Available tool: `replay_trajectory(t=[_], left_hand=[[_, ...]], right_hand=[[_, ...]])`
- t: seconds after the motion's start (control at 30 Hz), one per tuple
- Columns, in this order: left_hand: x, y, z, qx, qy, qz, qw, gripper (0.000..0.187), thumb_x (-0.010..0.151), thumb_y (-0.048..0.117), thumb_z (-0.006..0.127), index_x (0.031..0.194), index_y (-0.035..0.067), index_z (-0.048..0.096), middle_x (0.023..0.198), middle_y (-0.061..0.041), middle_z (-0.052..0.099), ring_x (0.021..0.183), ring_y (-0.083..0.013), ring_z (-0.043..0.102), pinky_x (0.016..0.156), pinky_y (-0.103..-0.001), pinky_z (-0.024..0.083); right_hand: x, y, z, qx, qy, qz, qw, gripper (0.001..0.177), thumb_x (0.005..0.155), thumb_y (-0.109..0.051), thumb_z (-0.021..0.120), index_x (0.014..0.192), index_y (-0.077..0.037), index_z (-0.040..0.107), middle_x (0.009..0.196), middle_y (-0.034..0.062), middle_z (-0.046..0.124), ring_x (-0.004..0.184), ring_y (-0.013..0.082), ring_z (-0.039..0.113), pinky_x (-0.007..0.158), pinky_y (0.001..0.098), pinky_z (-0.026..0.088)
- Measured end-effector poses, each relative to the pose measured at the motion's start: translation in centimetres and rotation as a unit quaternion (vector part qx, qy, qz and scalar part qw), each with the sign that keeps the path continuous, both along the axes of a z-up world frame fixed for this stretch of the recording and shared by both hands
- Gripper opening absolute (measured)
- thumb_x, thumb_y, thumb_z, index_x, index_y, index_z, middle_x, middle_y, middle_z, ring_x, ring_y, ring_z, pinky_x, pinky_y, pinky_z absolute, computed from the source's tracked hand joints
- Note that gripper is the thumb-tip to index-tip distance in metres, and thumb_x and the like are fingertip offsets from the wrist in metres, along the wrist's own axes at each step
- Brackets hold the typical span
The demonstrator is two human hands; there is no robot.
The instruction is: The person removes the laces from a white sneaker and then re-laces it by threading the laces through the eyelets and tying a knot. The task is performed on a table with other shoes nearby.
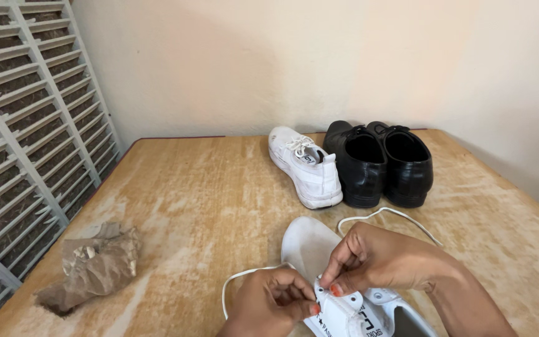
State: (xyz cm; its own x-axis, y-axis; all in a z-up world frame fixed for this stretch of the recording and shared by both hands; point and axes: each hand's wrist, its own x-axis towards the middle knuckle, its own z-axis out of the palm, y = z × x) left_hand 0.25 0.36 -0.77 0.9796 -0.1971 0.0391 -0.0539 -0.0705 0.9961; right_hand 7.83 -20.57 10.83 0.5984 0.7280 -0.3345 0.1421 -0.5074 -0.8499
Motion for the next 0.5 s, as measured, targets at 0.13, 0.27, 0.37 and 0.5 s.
replay_trajectory(t=[0.13,0.27,0.37,0.5], left_hand=[[-0.6,-0.1,1.7,0.046,0.007,0.055,0.997,0.019,0.074,0.003,0.089,0.089,0.005,0.077,0.075,-0.003,0.077,0.066,-0.007,0.069,0.061,-0.022,0.053],[-1.4,-0.3,4.0,0.117,0.027,0.086,0.989,0.016,0.071,0.013,0.09,0.084,0.01,0.082,0.074,0.0,0.08,0.067,-0.0046,0.073,0.064,-0.021,0.057],[-2.0,-0.1,5.6,0.22,0.023,0.093,0.971,0.014,0.072,0.022,0.089,0.082,0.015,0.085,0.075,0.001,0.081,0.067,-0.0051,0.075,0.066,-0.021,0.058],[-2.5,0.4,7.1,0.228,0.019,0.049,0.972,0.017,0.073,0.025,0.087,0.087,0.015,0.084,0.08,0.0,0.082,0.073,-0.007,0.079,0.072,-0.023,0.062]], right_hand=[[0.2,-0.1,-0.3,0.013,0.008,0.008,1.0,0.019,0.077,-0.004,0.085,0.095,0.003,0.083,0.08,0.006,0.081,0.068,0.007,0.069,0.066,0.0232,0.055],[0.4,0.0,-0.4,0.027,0.024,0.011,0.999,0.019,0.078,-0.003,0.085,0.096,0.004,0.083,0.081,0.0066,0.081,0.069,0.0073,0.069,0.066,0.0232,0.055],[0.2,0.0,-0.3,0.006,0.01,-0.001,1.0,0.02,0.077,-0.005,0.085,0.095,0.003,0.083,0.08,0.0061,0.081,0.068,0.0073,0.069,0.065,0.0231,0.055],[-0.2,0.0,0.1,-0.005,0.003,-0.014,1.0,0.022,0.075,-0.005,0.085,0.096,0.001,0.084,0.08,0.006,0.082,0.068,0.0076,0.07,0.065,0.0235,0.056]])
